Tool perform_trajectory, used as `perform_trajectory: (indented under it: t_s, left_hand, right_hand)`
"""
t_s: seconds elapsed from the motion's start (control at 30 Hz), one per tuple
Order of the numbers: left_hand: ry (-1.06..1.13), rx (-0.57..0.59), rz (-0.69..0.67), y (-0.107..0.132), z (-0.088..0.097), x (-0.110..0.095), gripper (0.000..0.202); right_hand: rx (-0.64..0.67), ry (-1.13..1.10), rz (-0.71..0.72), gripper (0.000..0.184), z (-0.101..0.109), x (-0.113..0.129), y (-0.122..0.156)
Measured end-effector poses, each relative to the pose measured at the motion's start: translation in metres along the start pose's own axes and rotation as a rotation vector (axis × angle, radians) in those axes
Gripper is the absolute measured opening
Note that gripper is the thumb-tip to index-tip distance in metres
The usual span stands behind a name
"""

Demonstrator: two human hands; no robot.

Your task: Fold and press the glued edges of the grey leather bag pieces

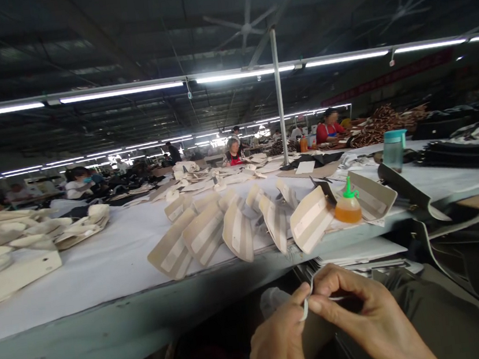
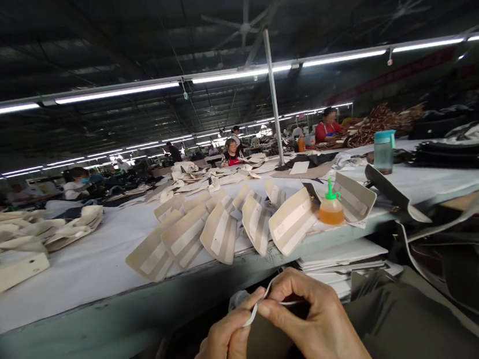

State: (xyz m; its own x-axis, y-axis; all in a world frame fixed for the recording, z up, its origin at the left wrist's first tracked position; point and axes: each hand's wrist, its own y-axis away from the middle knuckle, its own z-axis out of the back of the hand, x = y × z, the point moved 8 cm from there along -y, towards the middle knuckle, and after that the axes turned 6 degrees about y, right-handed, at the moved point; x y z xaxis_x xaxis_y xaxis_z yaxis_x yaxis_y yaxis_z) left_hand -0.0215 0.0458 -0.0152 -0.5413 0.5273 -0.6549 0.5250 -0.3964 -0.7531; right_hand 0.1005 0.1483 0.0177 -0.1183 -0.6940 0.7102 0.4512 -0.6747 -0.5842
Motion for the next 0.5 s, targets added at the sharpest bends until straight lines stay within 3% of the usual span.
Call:
perform_trajectory:
  t_s: [0.13, 0.27, 0.4, 0.5]
  left_hand:
    - [-0.026, 0.027, 0.033, -0.001, 0.009, 0.012, 0.015]
    - [-0.024, 0.04, 0.042, -0.008, 0.01, 0.016, 0.018]
    - [-0.021, 0.059, 0.071, -0.013, -0.001, 0.009, 0.028]
    - [-0.097, 0.084, 0.069, -0.009, -0.01, 0.006, 0.029]
  right_hand:
    - [-0.016, 0.11, -0.021, 0.036, 0.007, -0.019, -0.007]
    - [-0.097, 0.325, 0.035, 0.025, 0.034, -0.034, -0.017]
    - [-0.219, 0.464, 0.187, 0.026, 0.058, -0.016, -0.011]
    - [-0.092, 0.471, 0.332, 0.023, 0.042, 0.012, -0.001]
